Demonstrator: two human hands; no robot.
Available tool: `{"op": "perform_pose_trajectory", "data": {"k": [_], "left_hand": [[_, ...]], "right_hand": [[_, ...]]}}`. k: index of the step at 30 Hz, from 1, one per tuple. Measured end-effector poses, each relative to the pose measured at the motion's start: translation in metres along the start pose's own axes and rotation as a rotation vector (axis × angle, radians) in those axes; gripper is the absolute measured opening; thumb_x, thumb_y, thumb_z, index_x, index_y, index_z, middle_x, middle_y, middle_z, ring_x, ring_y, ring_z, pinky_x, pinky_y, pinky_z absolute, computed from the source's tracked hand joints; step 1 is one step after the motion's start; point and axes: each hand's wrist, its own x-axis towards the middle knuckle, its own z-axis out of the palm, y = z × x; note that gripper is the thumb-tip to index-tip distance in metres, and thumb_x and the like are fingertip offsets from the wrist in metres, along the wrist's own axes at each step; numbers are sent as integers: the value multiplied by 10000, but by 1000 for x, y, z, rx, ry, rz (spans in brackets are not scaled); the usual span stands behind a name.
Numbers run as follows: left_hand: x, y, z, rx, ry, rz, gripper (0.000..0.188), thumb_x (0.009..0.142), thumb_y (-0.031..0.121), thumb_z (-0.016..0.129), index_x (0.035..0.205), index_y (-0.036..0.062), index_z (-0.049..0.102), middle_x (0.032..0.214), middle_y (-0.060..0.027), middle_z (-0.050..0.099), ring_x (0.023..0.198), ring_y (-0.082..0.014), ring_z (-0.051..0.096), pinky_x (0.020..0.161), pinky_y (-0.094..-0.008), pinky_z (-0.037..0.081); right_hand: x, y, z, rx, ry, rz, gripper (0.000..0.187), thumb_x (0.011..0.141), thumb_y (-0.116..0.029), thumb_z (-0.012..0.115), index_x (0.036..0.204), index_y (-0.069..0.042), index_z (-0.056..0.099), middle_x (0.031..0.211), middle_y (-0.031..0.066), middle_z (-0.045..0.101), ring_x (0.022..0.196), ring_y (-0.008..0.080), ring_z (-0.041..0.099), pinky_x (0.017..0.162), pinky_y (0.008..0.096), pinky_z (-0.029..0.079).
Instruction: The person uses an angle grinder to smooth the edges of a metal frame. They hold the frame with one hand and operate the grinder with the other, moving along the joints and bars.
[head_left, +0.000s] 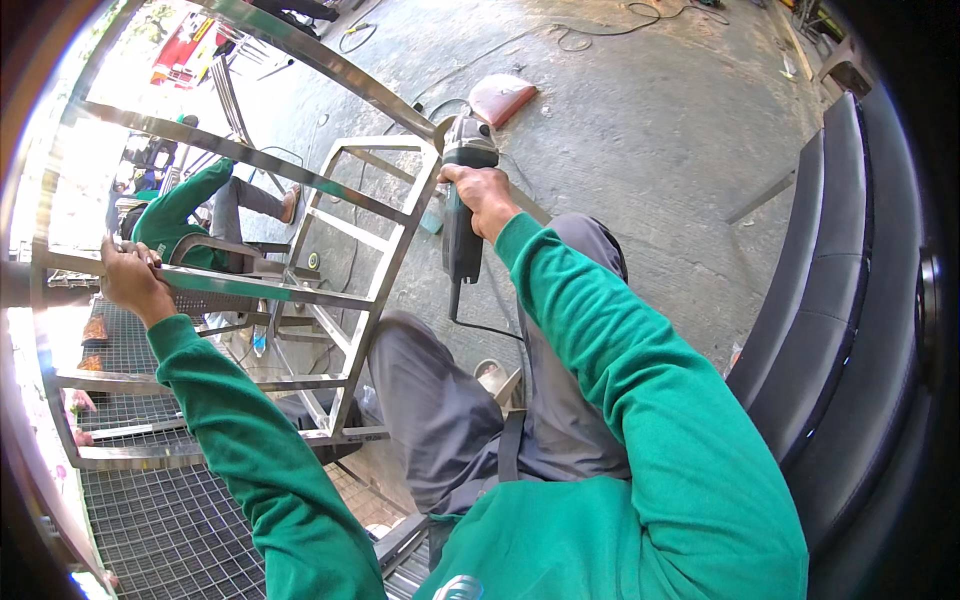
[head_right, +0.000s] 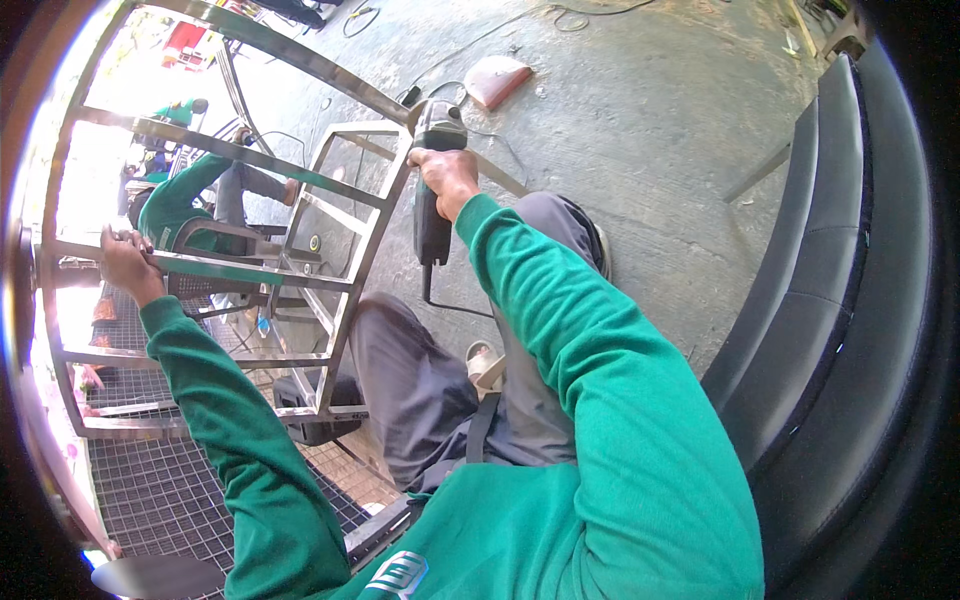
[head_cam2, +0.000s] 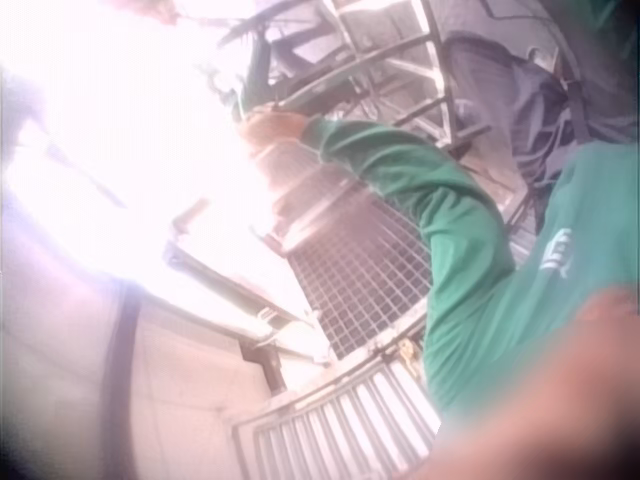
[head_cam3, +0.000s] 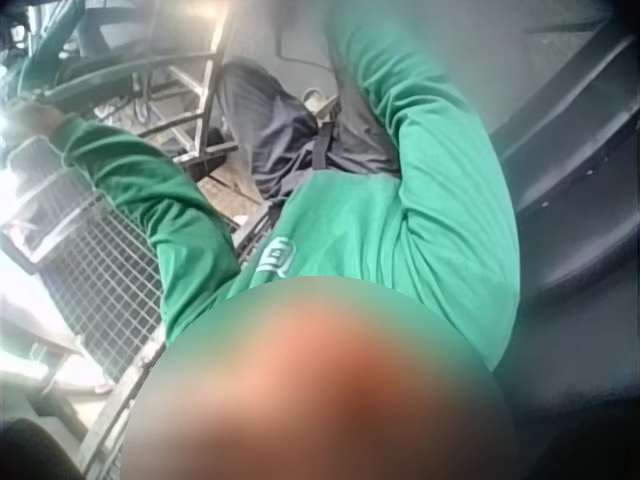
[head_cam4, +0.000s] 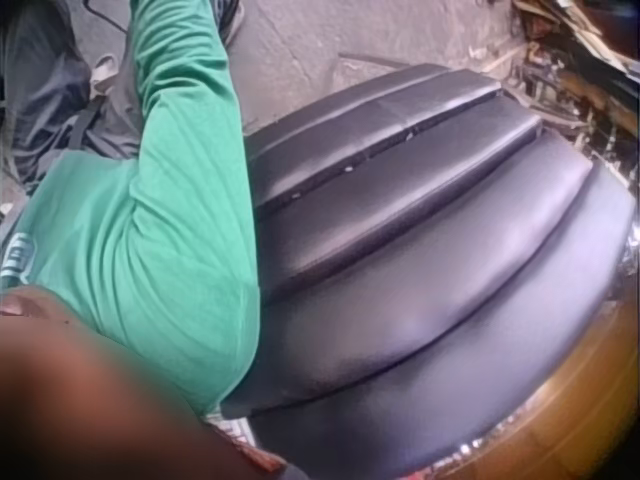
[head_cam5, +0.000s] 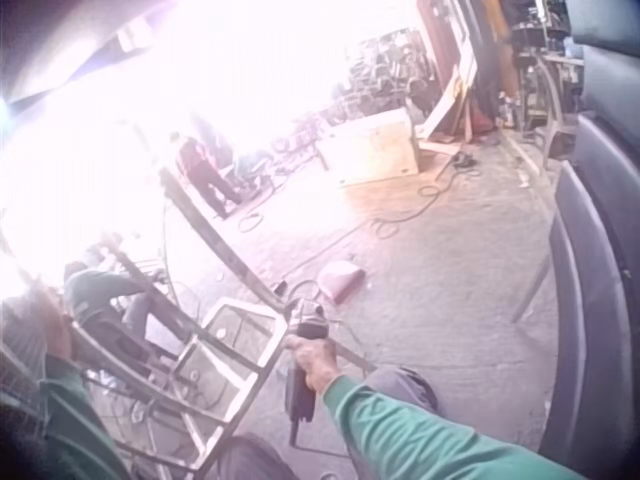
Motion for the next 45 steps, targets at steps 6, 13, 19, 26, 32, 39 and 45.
{"op": "perform_pose_trajectory", "data": {"k": [6, 13, 19, 26, 32, 39, 45], "left_hand": [[-16, 17, 14, -25, 70, -62, 211, 1056, 154, 519, 1005, -47, 557, 614, -14, 410, 429, -105, 424, 381, -268, 381], [-40, 34, 32, 39, 92, -44, 227, 1053, 162, 533, 901, -8, 530, 598, -12, 405, 418, -105, 409, 374, -270, 375], [-45, 35, 36, 14, 76, -17, 190, 1046, 131, 537, 959, -36, 556, 616, -15, 410, 426, -108, 413, 372, -272, 382], [-52, 42, 40, 55, 105, -36, 214, 1045, 126, 540, 1050, -83, 586, 623, -18, 412, 435, -105, 417, 366, -273, 387], [-54, 40, 39, -17, 106, -50, 249, 1038, 163, 560, 842, 14, 520, 592, -17, 409, 420, -105, 408, 368, -276, 375], [-45, 24, 24, -45, 42, -36, 262, 1045, 181, 556, 835, 32, 505, 596, -13, 415, 418, -114, 412, 379, -279, 389], [-44, 21, 19, -43, 20, -46, 255, 1069, 213, 524, 905, 20, 537, 618, -12, 420, 433, -112, 417, 388, -270, 397]], "right_hand": [[6, 1, 3, 53, -29, 20, 346, 712, -179, 831, 946, 38, 698, 871, 153, 677, 685, 273, 645, 629, 499, 548], [9, -2, 10, 135, -25, 36, 316, 730, -151, 811, 943, 44, 683, 828, 162, 679, 585, 275, 648, 559, 474, 552], [-2, -4, 14, 118, -72, -62, 353, 727, -153, 821, 974, 56, 681, 854, 157, 682, 621, 268, 657, 593, 472, 562], [0, -6, 15, 211, -38, 48, 305, 740, -143, 803, 934, 45, 662, 799, 140, 663, 584, 267, 650, 544, 465, 556], [2, -7, 21, 142, -127, -49, 263, 737, -131, 802, 894, 27, 661, 754, 132, 655, 567, 273, 654, 511, 473, 554], [-7, -12, 13, 229, -135, 25, 285, 740, -155, 803, 910, 34, 674, 835, 147, 664, 651, 272, 647, 590, 474, 548], [-8, -15, 23, 160, -183, -51, 333, 731, -174, 815, 935, 59, 691, 899, 141, 657, 741, 243, 613, 635, 454, 512]]}}
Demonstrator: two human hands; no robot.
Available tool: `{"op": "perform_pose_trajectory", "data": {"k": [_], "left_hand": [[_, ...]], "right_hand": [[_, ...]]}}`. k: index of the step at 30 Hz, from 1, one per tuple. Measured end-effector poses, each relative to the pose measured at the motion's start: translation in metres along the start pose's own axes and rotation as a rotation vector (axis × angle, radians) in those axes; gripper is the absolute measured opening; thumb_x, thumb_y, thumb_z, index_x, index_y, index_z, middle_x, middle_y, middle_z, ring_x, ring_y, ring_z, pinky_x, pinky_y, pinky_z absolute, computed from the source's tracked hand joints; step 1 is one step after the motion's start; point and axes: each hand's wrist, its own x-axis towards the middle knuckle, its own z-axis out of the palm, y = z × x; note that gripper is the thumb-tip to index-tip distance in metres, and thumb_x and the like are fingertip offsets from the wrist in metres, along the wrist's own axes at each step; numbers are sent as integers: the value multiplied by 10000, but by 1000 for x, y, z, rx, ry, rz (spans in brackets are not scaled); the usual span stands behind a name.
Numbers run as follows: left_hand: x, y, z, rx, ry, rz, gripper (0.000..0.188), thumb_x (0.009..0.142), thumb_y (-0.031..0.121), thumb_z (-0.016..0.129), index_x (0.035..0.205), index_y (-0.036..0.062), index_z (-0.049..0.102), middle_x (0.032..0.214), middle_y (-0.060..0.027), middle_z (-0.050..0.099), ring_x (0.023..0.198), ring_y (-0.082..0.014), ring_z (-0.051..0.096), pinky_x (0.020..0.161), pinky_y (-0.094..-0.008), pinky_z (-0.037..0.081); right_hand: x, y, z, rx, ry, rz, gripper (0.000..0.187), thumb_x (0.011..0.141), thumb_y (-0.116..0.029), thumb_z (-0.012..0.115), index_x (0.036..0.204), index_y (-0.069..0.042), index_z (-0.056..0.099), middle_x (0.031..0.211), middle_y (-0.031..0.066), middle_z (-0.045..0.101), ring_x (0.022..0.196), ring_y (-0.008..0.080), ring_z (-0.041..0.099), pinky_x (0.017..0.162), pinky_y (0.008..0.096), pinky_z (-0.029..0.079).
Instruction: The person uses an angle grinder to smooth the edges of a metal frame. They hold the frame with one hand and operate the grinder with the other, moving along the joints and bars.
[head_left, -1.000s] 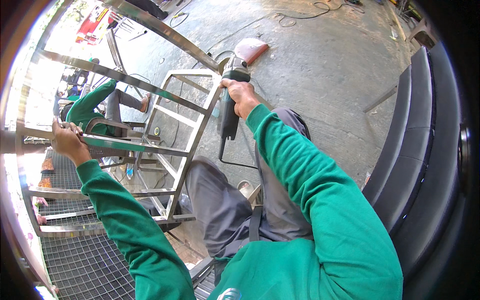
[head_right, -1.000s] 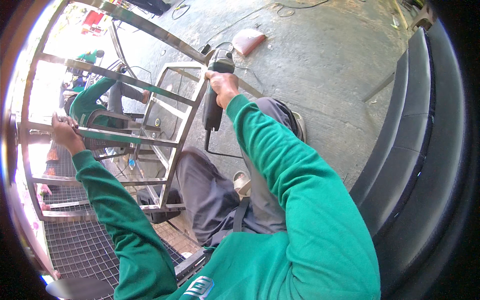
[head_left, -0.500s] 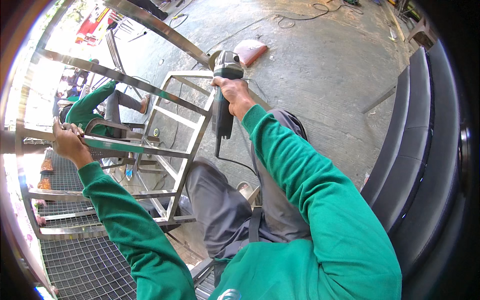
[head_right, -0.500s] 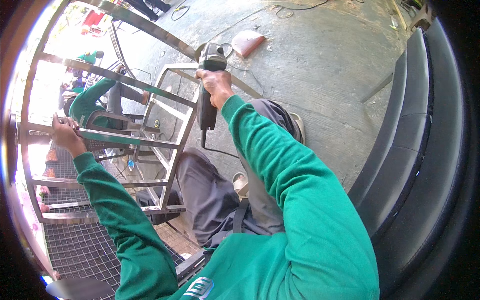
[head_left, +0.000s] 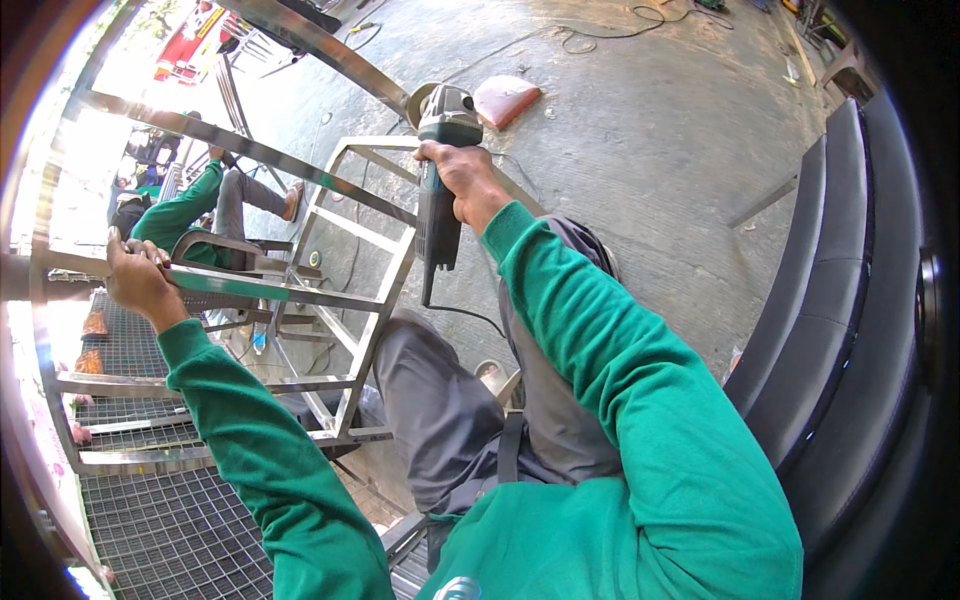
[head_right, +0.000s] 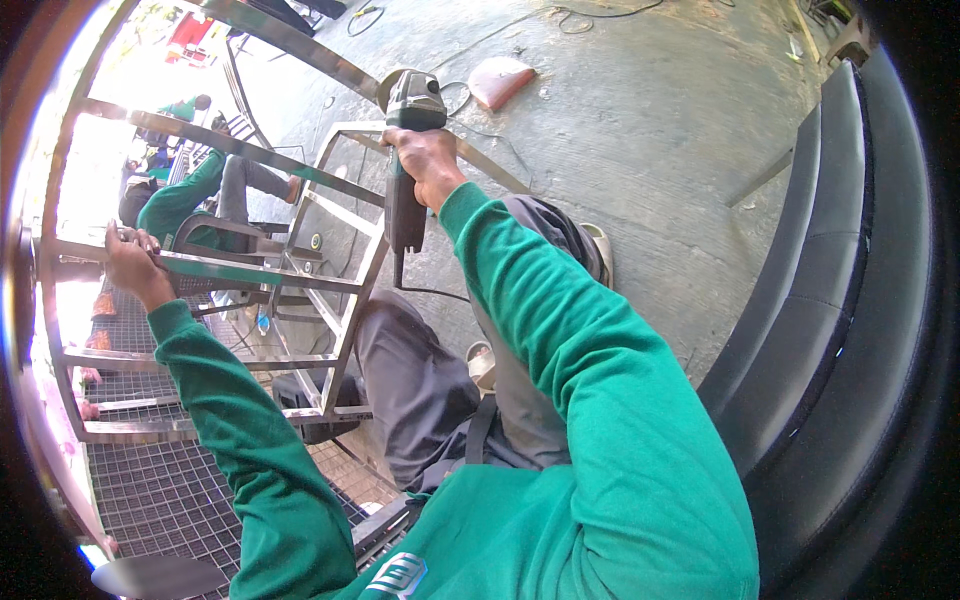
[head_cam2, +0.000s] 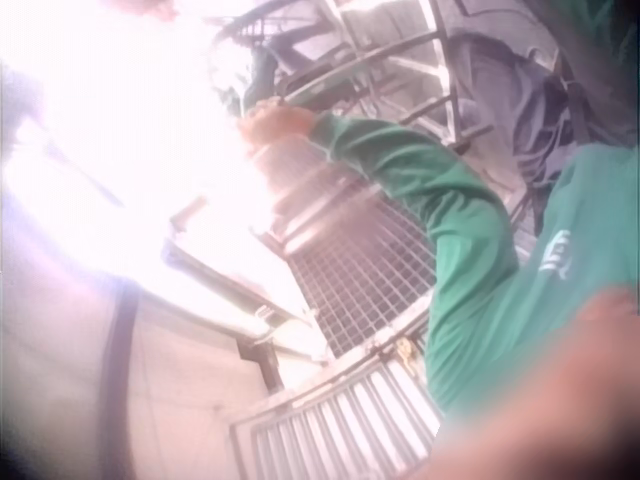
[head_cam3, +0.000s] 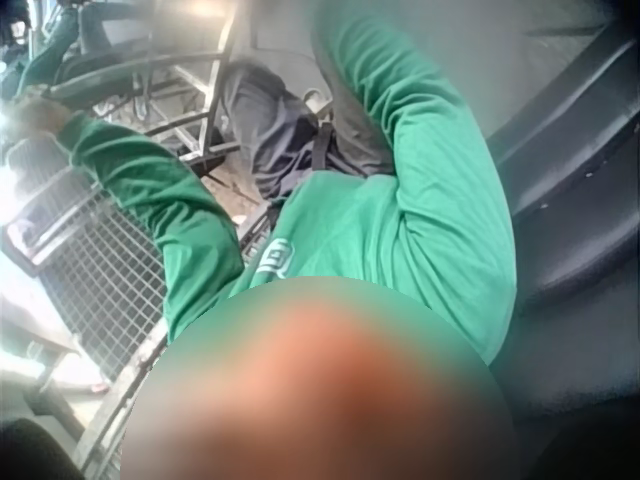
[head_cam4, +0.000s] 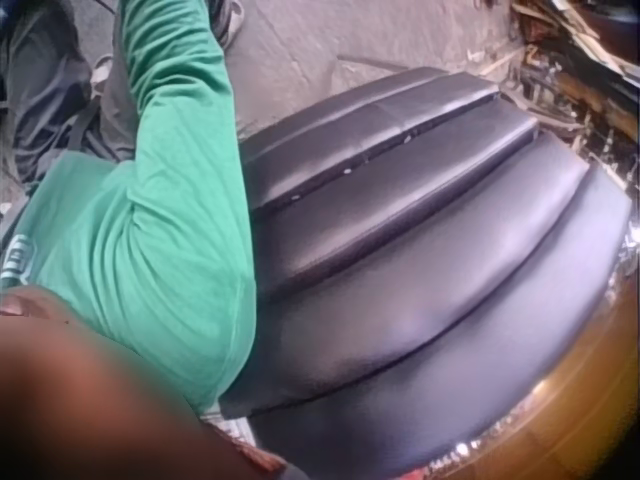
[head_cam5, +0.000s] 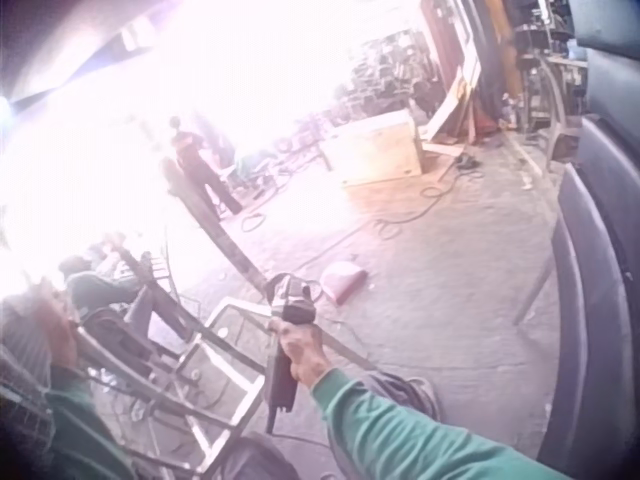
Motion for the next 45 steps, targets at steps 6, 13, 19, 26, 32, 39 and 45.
{"op": "perform_pose_trajectory", "data": {"k": [6, 13, 19, 26, 32, 39, 45], "left_hand": [[-14, 8, 13, 25, 23, -20, 230, 1079, 205, 511, 1017, -12, 554, 649, -14, 433, 444, -110, 421, 392, -262, 394], [-16, 3, 7, 29, 17, 45, 251, 1063, 153, 528, 1153, -78, 572, 652, -28, 427, 447, -113, 428, 370, -265, 387], [-3, -10, -2, -43, -38, 55, 282, 1056, 139, 537, 1225, -85, 565, 673, -26, 423, 449, -116, 424, 381, -259, 408], [-23, 11, 15, 3, 27, 30, 269, 1058, 195, 551, 1078, -72, 582, 638, -26, 436, 435, -109, 430, 376, -253, 402], [-30, 16, 23, 17, 32, 54, 246, 1059, 189, 545, 972, -39, 573, 618, -10, 424, 423, -97, 417, 350, -251, 375], [-16, 9, 14, 66, 31, 22, 271, 1060, 130, 516, 1165, -109, 587, 679, -31, 462, 450, -98, 430, 367, -251, 389], [-10, 0, 5, 60, 21, 110, 278, 1054, 132, 543, 1164, -120, 582, 679, -26, 458, 457, -109, 436, 380, -256, 405]], "right_hand": [[-5, 3, -6, 38, 55, 5, 313, 734, -163, 824, 912, 61, 697, 906, 149, 668, 723, 240, 622, 649, 446, 527], [-5, 0, -5, -4, 90, 5, 403, 711, -180, 826, 984, 67, 661, 845, 151, 647, 647, 268, 646, 556, 486, 556], [-5, 6, -8, 0, 58, -31, 329, 720, -180, 825, 910, 42, 673, 829, 137, 655, 596, 264, 630, 558, 471, 556], [-3, 8, -12, 135, 96, 109, 331, 748, -148, 805, 981, 33, 655, 859, 143, 647, 691, 267, 637, 619, 501, 561], [-1, 16, -8, 92, 63, 2, 327, 735, -152, 809, 963, 16, 647, 836, 128, 635, 624, 253, 626, 579, 492, 565], [-3, 12, -6, 180, 124, 77, 327, 758, -142, 797, 1000, 23, 652, 897, 136, 645, 689, 253, 632, 586, 477, 566], [-4, 18, -7, 195, 93, 116, 353, 763, -134, 790, 1039, 24, 635, 904, 129, 645, 682, 255, 633, 599, 491, 577]]}}
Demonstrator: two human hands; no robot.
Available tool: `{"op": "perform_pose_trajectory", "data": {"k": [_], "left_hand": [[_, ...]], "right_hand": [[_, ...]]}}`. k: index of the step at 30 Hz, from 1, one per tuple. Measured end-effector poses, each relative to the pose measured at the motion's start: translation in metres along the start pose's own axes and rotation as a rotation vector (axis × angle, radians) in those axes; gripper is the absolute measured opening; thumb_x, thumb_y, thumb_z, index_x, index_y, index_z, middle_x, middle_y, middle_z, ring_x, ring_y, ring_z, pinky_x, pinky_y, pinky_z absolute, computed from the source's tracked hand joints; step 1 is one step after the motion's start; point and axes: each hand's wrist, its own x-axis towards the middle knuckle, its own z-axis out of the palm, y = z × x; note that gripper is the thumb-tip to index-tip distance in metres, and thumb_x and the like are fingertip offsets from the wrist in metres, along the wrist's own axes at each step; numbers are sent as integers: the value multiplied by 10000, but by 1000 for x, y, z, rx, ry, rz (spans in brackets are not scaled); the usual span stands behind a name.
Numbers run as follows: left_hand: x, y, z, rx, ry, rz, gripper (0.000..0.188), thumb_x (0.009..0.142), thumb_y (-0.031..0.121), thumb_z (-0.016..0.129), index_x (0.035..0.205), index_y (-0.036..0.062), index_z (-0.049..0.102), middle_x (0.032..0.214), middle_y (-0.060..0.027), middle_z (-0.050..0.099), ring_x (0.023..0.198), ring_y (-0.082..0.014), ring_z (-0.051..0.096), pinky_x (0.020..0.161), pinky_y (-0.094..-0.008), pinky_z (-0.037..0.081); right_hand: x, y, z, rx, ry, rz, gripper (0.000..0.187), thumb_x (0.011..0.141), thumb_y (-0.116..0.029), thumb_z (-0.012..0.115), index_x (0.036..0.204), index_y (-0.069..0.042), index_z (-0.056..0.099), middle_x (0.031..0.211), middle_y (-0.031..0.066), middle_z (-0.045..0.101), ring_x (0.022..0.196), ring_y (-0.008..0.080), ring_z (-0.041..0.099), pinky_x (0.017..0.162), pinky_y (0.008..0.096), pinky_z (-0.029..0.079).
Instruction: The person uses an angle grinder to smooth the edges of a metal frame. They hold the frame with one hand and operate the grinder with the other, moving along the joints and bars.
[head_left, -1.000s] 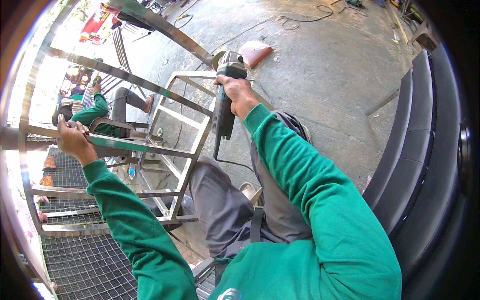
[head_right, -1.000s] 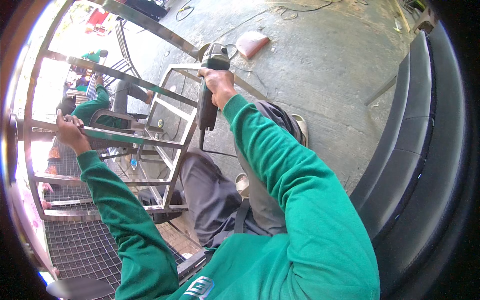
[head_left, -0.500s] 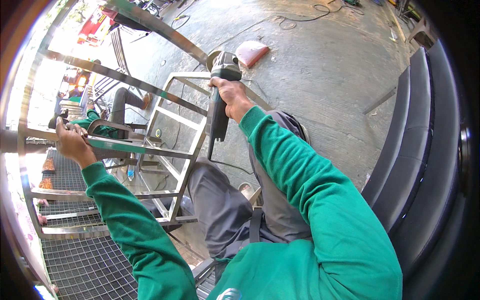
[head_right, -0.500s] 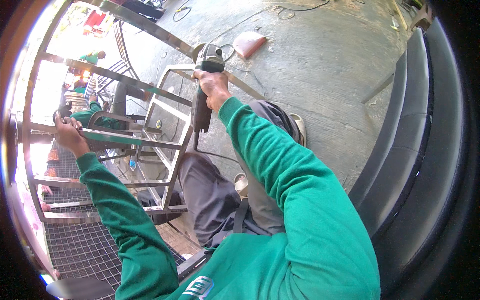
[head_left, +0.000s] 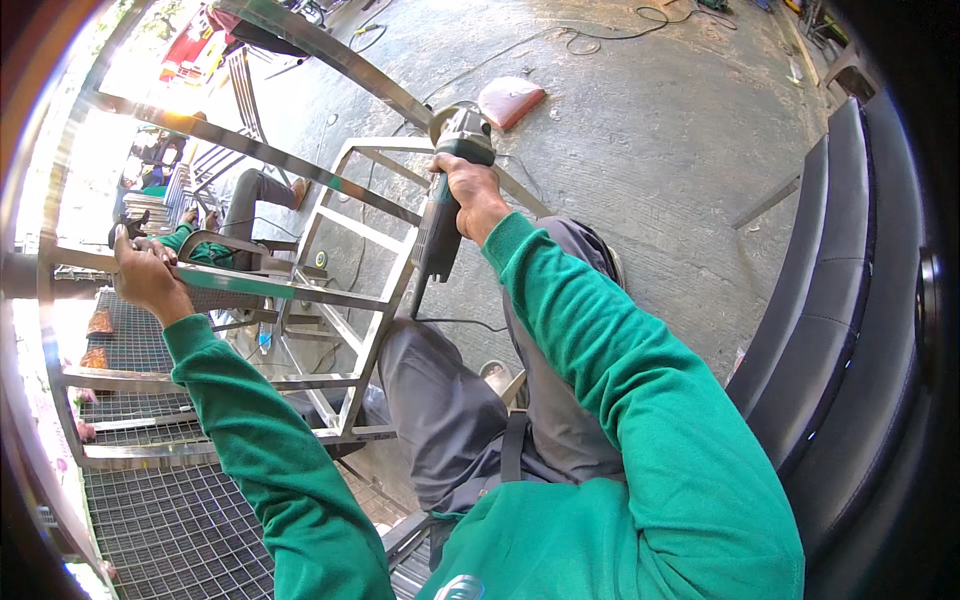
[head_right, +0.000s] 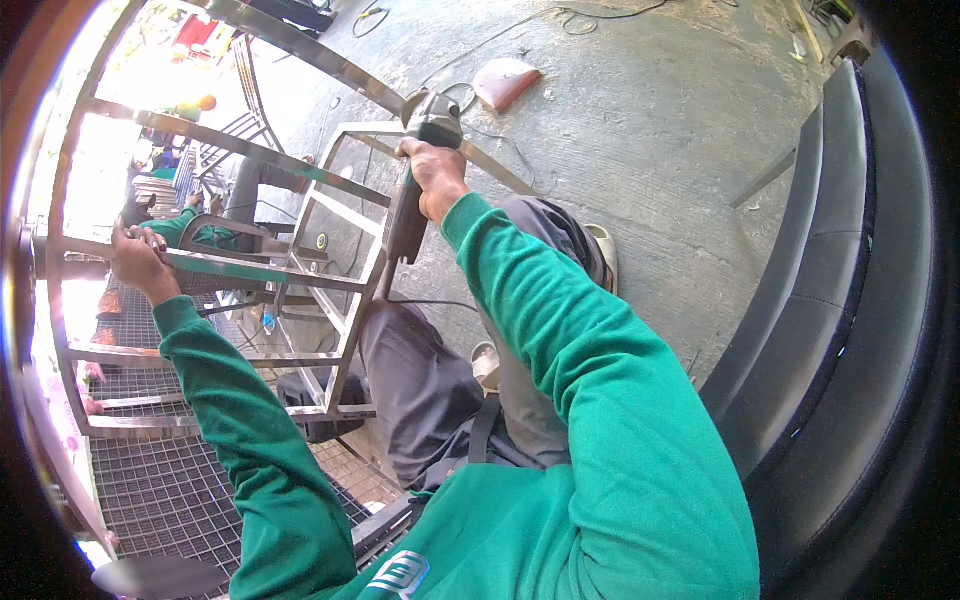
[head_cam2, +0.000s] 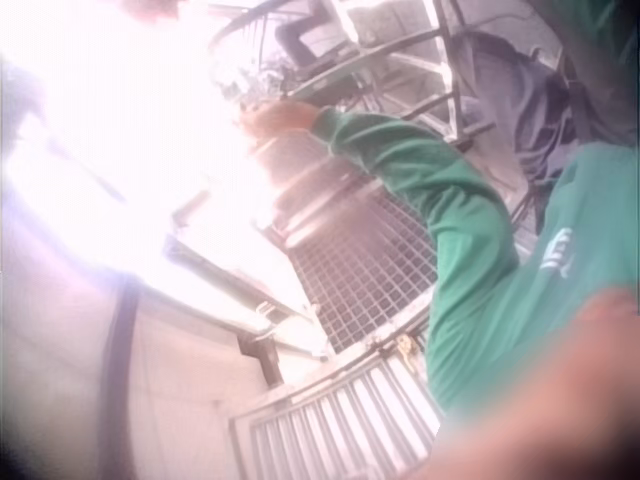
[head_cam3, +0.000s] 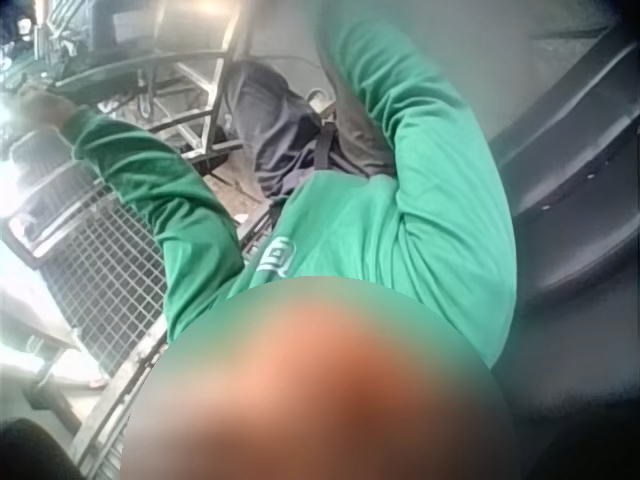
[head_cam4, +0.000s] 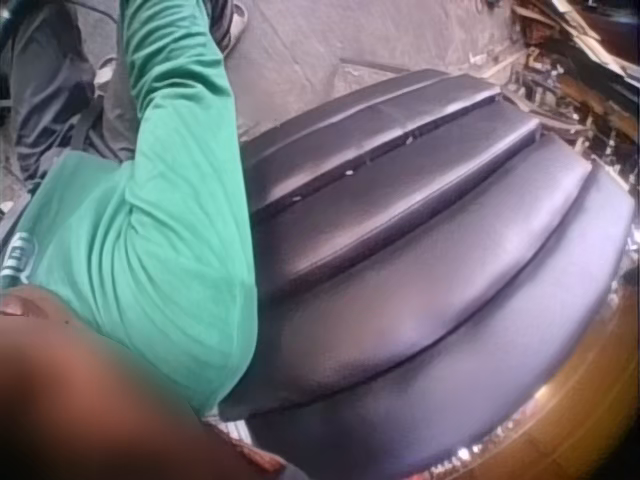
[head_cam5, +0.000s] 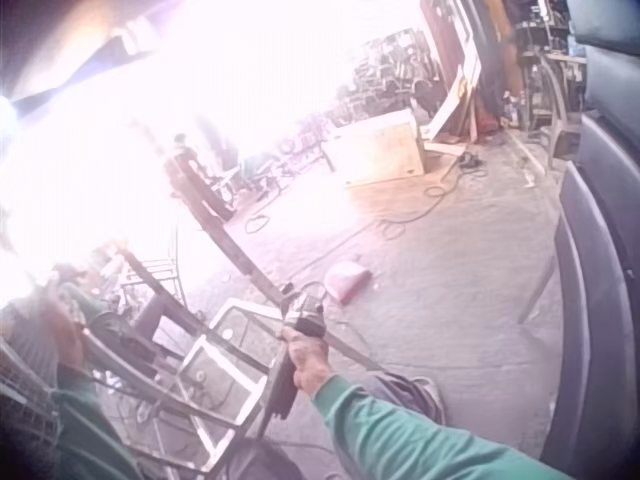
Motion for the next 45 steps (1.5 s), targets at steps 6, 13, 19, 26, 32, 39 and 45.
{"op": "perform_pose_trajectory", "data": {"k": [6, 13, 19, 26, 32, 39, 45], "left_hand": [[20, -17, -17, -49, -27, -82, 288, 1053, 110, 534, 1248, -101, 542, 723, -42, 458, 478, -121, 455, 382, -258, 408], [20, -15, -15, 56, -1, -60, 315, 1062, 102, 506, 1305, -97, 530, 716, -34, 460, 491, -112, 447, 405, -266, 423], [21, -20, -19, -87, -45, -53, 293, 1064, 84, 485, 1293, -92, 535, 698, -31, 442, 487, -115, 439, 411, -269, 427], [22, -13, -16, 37, -22, -50, 307, 1070, 96, 475, 1316, -78, 534, 720, -30, 463, 497, -103, 444, 404, -259, 412], [16, -11, -13, 3, -47, -43, 300, 1073, 93, 464, 1304, -84, 534, 714, -20, 429, 493, -101, 430, 409, -261, 414], [21, -11, -13, 49, -9, -40, 296, 1062, 71, 493, 1299, -103, 528, 729, -28, 456, 500, -105, 451, 419, -254, 440], [5, 0, -4, 22, 8, -45, 214, 1058, 85, 500, 1158, -88, 576, 705, -15, 431, 482, -99, 427, 406, -260, 421]], "right_hand": [[9, 4, -3, 83, 126, 20, 335, 769, -105, 781, 1035, 7, 612, 871, 109, 655, 660, 247, 651, 594, 486, 592], [14, 13, -9, 70, 93, 46, 271, 767, -104, 771, 971, -10, 618, 831, 99, 631, 615, 244, 623, 588, 480, 578], [15, 14, -16, 99, 121, 29, 215, 757, -108, 776, 892, -24, 631, 795, 85, 609, 587, 241, 590, 571, 488, 560], [21, 12, -18, 82, 128, 72, 252, 757, -107, 763, 941, -24, 611, 814, 88, 610, 604, 245, 614, 566, 512, 572], [27, 10, -21, -25, -6, 30, 203, 782, -130, 761, 923, -54, 637, 801, 81, 621, 580, 242, 607, 566, 487, 568], [35, 7, -26, 192, 132, 125, 263, 777, -115, 761, 976, -51, 601, 815, 69, 596, 619, 266, 626, 591, 511, 578], [36, 8, -17, 8, -6, 18, 253, 785, -130, 767, 974, -47, 621, 819, 85, 632, 628, 257, 631, 613, 533, 580]]}}
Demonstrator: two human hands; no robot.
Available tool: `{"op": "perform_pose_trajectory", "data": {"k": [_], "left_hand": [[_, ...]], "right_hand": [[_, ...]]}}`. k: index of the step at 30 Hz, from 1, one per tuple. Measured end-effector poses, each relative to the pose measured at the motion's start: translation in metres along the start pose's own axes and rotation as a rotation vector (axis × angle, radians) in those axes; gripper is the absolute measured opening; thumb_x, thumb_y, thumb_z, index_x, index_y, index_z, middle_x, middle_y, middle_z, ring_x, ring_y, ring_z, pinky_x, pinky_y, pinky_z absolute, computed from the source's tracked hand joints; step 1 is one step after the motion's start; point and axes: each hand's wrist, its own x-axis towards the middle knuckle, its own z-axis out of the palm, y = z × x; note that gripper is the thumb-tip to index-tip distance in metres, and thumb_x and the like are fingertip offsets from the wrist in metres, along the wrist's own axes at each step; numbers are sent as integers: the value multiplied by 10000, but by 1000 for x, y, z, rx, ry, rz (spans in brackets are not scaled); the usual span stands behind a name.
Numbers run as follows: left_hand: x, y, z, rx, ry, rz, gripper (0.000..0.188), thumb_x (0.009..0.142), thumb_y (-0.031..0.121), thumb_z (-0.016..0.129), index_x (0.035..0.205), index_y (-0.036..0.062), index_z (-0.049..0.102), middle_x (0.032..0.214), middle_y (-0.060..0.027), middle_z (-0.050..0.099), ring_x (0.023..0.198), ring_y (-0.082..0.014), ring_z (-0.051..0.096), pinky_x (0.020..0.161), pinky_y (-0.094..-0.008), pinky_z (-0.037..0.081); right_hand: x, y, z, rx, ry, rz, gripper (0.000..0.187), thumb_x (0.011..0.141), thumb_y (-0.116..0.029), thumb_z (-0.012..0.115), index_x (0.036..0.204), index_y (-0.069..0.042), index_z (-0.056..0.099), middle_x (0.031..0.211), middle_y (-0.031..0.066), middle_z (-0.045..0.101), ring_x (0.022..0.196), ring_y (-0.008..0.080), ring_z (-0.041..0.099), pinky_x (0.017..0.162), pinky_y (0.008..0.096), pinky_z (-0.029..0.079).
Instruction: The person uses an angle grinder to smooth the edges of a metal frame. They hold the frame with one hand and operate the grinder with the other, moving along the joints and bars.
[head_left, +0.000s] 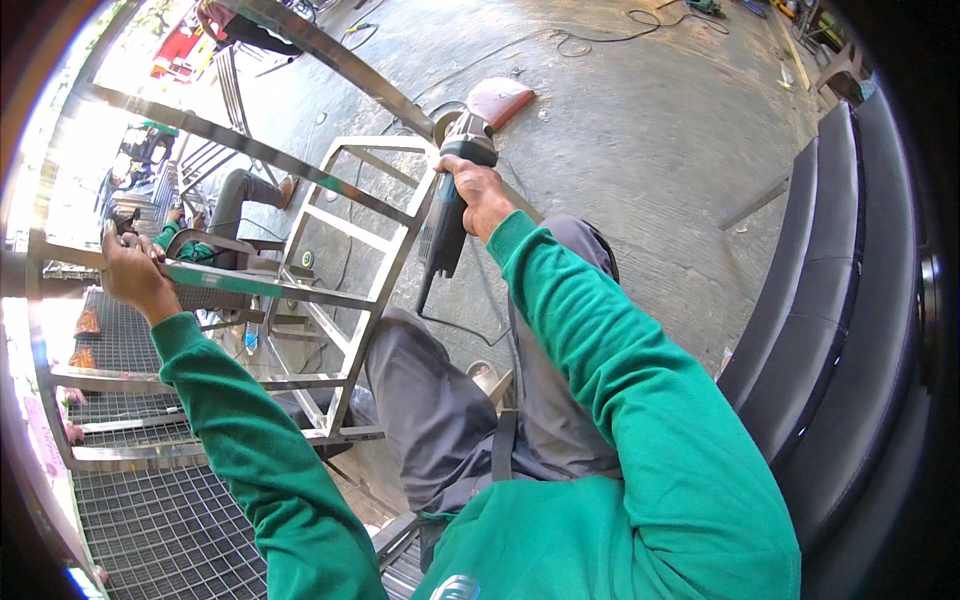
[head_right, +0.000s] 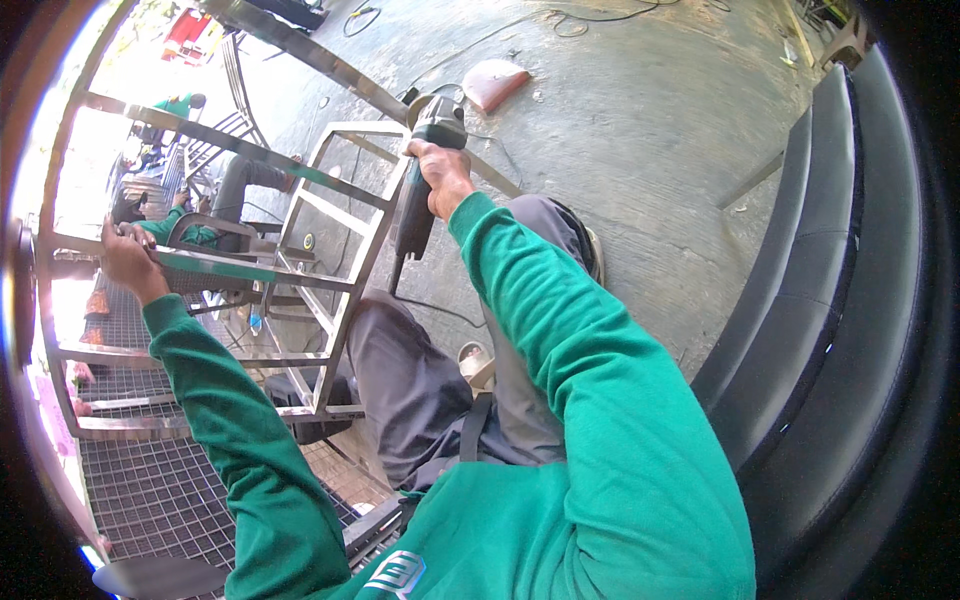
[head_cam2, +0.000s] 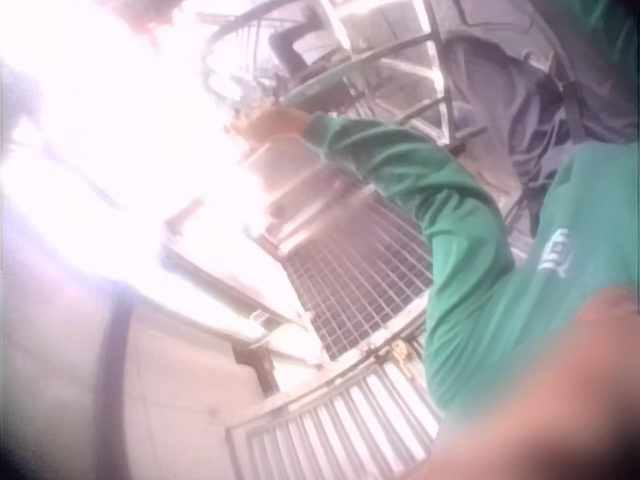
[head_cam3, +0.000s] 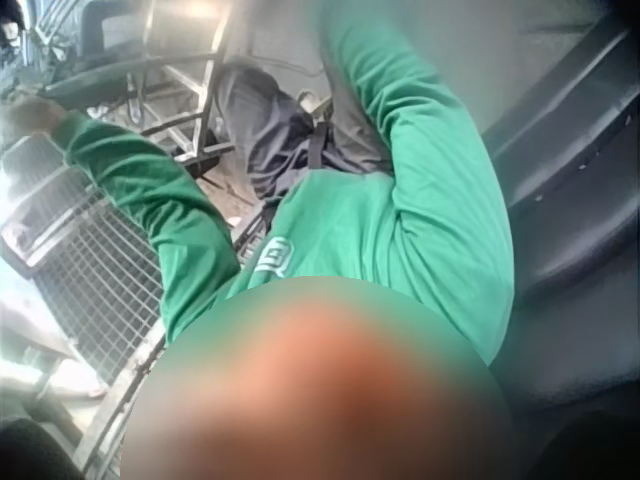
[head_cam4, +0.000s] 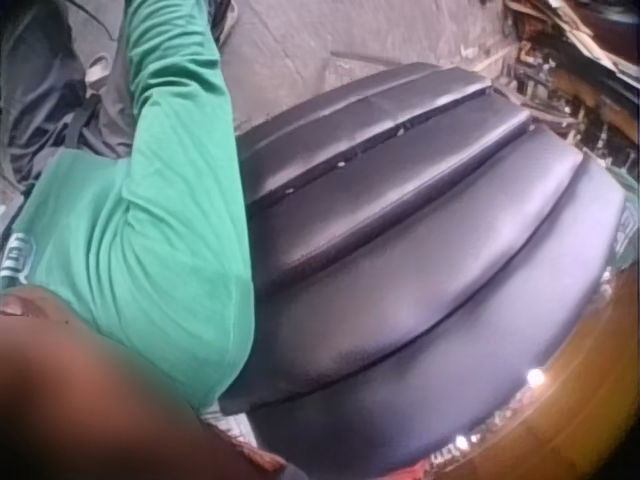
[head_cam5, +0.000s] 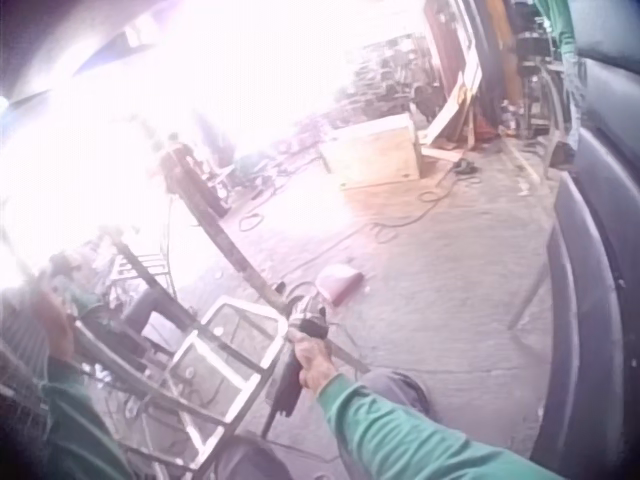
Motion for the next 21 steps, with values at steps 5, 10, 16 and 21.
{"op": "perform_pose_trajectory", "data": {"k": [5, 10, 16, 21], "left_hand": [[11, -6, -7, -96, -33, 15, 223, 1059, 112, 520, 1165, -74, 580, 701, -23, 460, 480, -103, 437, 405, -266, 425], [19, -16, -14, -49, -74, 16, 241, 1059, 112, 522, 1216, -64, 572, 714, -30, 474, 486, -108, 452, 417, -263, 434], [11, -8, -9, -79, -40, -14, 282, 1068, 133, 502, 1252, -71, 569, 710, -26, 465, 476, -113, 450, 422, -263, 437], [15, -9, -10, -34, -23, -44, 247, 1080, 160, 495, 1152, -64, 569, 703, -19, 463, 470, -102, 441, 399, -258, 423]], "right_hand": [[1, -4, -3, 105, 12, 74, 231, 798, -142, 757, 959, -54, 615, 834, 83, 629, 638, 263, 635, 651, 539, 587], [-4, -6, -2, 38, -10, 7, 269, 781, -157, 773, 980, -49, 627, 838, 78, 621, 649, 271, 630, 661, 537, 588], [-5, -9, -3, -31, -8, 25, 244, 793, -172, 775, 959, -52, 642, 801, 72, 618, 630, 251, 622, 630, 531, 578], [-1, -11, -7, -4, -9, 38, 150, 835, -178, 746, 898, -71, 662, 791, 65, 624, 609, 240, 621, 608, 506, 588]]}}
